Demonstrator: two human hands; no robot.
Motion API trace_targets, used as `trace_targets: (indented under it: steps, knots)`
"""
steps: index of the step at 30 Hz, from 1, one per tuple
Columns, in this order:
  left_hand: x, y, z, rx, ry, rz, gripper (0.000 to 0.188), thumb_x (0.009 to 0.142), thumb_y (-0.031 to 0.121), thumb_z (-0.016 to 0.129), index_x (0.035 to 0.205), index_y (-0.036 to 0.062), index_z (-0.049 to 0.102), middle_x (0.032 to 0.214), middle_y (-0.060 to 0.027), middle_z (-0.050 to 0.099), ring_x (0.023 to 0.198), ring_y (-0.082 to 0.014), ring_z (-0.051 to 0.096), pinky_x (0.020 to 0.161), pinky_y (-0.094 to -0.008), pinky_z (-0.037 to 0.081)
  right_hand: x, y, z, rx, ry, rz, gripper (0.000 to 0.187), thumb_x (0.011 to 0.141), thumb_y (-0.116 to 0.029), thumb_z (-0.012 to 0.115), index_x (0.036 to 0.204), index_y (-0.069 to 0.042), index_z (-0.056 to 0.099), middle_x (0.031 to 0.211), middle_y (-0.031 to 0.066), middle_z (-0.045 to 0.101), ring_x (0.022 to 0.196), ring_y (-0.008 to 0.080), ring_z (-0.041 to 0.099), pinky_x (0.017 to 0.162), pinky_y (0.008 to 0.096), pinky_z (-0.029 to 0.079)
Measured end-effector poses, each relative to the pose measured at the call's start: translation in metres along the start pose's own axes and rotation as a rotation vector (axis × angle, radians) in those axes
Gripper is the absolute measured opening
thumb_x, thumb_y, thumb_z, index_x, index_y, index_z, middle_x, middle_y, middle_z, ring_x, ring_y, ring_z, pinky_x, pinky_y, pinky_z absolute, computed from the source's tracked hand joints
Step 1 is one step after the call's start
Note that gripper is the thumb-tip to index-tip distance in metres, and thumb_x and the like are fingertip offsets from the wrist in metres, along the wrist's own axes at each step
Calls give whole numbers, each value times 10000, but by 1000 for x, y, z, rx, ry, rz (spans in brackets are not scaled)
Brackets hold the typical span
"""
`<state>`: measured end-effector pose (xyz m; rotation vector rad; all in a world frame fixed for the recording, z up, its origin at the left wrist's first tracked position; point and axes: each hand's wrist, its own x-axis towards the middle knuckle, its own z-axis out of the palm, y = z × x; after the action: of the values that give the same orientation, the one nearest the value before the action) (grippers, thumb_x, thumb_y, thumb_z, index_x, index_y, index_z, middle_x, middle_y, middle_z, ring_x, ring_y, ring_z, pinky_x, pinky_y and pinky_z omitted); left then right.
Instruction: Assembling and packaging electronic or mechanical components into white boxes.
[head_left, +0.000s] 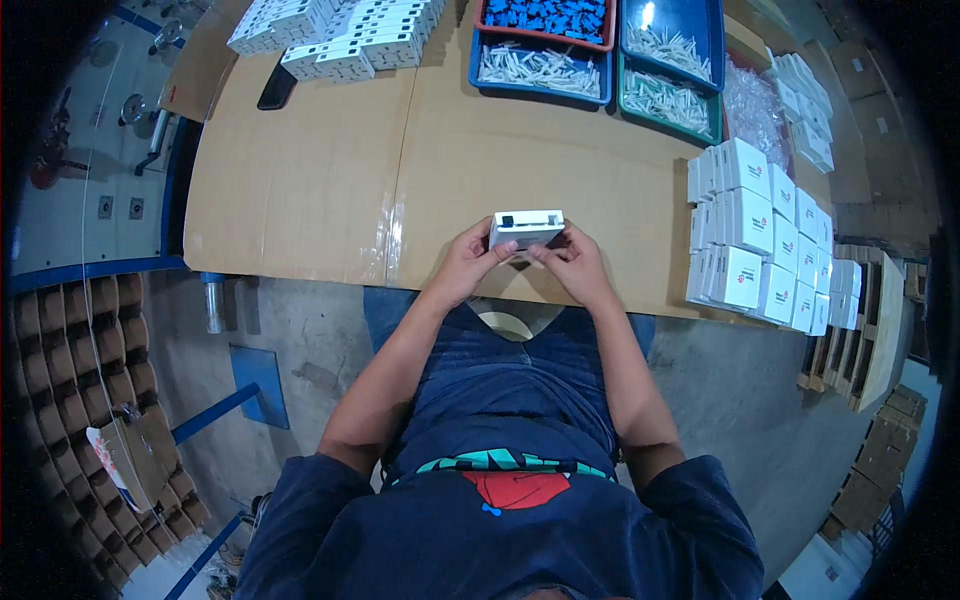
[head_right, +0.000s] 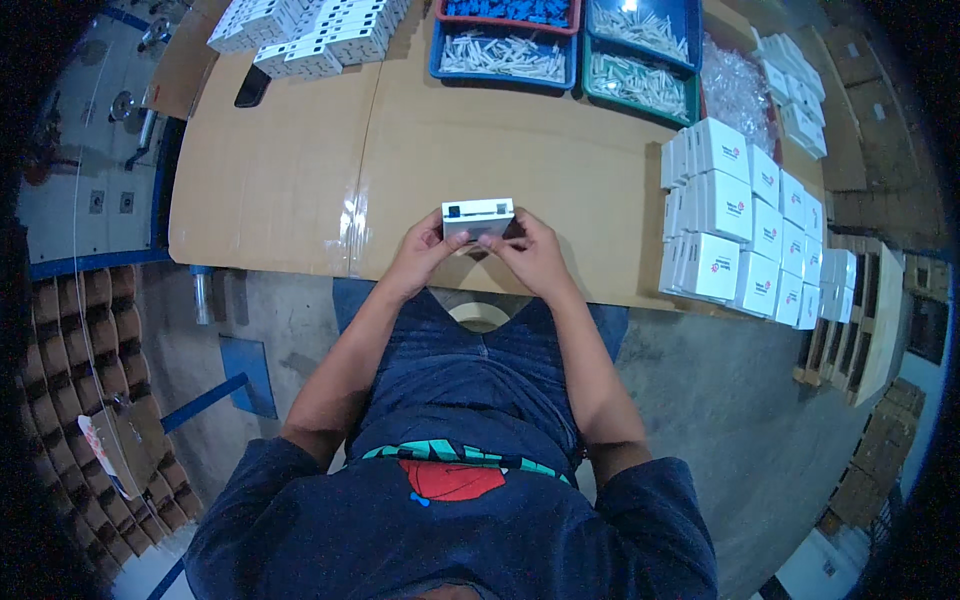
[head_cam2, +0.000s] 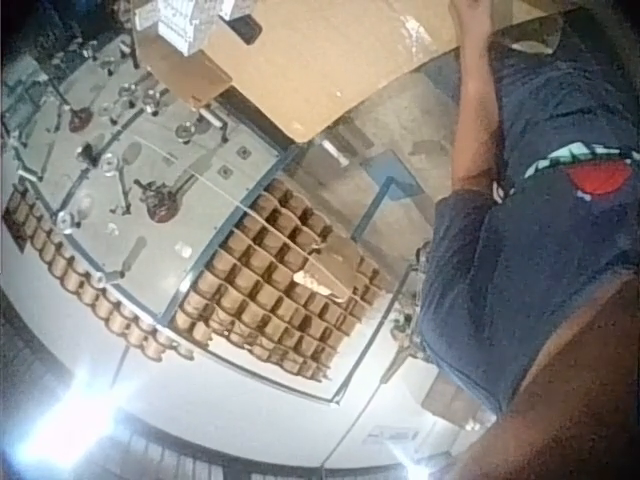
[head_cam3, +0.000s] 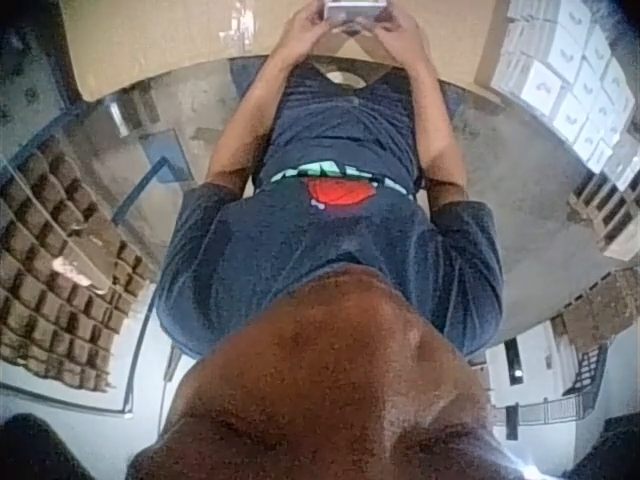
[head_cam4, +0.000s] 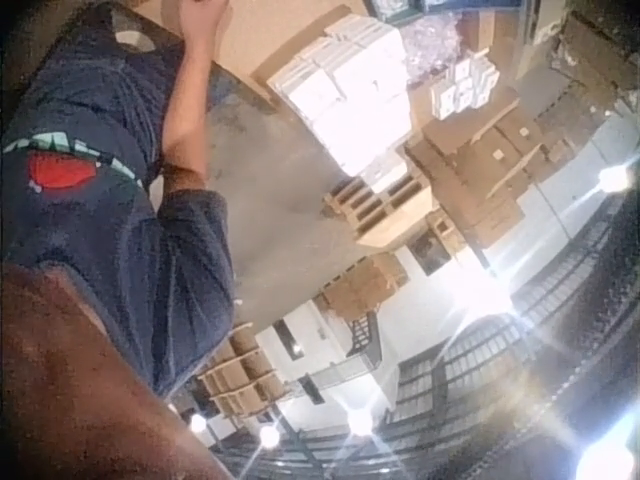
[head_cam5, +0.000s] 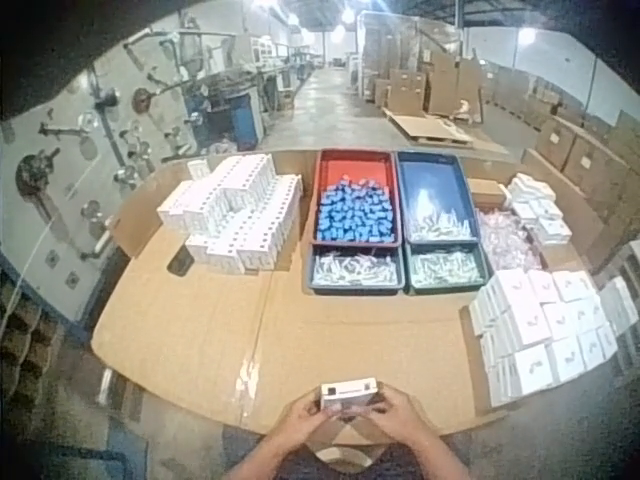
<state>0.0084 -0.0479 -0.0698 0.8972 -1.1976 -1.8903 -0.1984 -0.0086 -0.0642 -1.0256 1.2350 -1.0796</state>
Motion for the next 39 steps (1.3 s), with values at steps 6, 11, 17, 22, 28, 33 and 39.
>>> trace_targets:
  steps: [6, 11, 17, 22, 28, 33, 39]
  knots:
    - [-3, -2, 8, -45, -8, -4, 405, 963, 37, 696, 1349, 21, 575, 1212, -31, 651, 1137, -125, 604, 991, -289, 489, 2, -21, -1, 123, -37, -96, 379, 903, 28, 729, 1268, 4, 629, 1210, 80, 681, 1098, 164, 659, 973, 296, 538]
    - [-4, 4, 13, 77, 68, 91, 360, 945, 44, 720, 1282, 14, 599, 1160, -46, 669, 1097, -138, 632, 964, -285, 509, -1, -8, -4, 113, -26, -73, 390, 886, 57, 728, 1261, -4, 640, 1174, 61, 699, 1095, 154, 660, 975, 303, 548]
    - [-4, 2, 14, 43, 86, 124, 292, 949, 23, 702, 1230, 6, 623, 1104, -39, 677, 1051, -131, 643, 941, -282, 522, -2, -18, -3, 113, -48, -111, 365, 882, 49, 735, 1234, -7, 652, 1188, 64, 708, 1088, 151, 665, 974, 305, 552]
    - [-5, 0, 13, 46, 103, 127, 296, 951, 18, 697, 1238, 14, 624, 1090, -36, 685, 1014, -117, 654, 888, -261, 530, -4, -27, -3, -38, -55, -190, 385, 880, 29, 747, 1251, -13, 652, 1198, 71, 710, 1093, 154, 666, 983, 316, 546]
    - [-6, 0, 16, 54, 101, 141, 282, 963, 12, 680, 1240, 26, 630, 1057, -26, 693, 969, -105, 659, 833, -247, 521, -4, -21, -3, -4, -47, -181, 352, 875, 9, 761, 1217, -11, 680, 1159, 64, 728, 1085, 148, 671, 968, 315, 549]
    - [-5, -4, 14, 68, 99, 166, 270, 972, 33, 677, 1238, 23, 635, 1054, -26, 695, 951, -106, 662, 828, -252, 521, -4, -10, -2, -7, -6, -218, 327, 870, 20, 759, 1189, 8, 692, 1113, 69, 740, 1015, 151, 694, 930, 310, 568]
    - [-6, 3, 13, 59, 87, 93, 275, 970, 73, 695, 1231, 12, 633, 1077, -37, 699, 971, -116, 663, 866, -261, 524, -7, -10, -1, 70, 14, -176, 288, 898, -3, 754, 1177, 13, 685, 1074, 69, 734, 1005, 145, 693, 886, 290, 580]
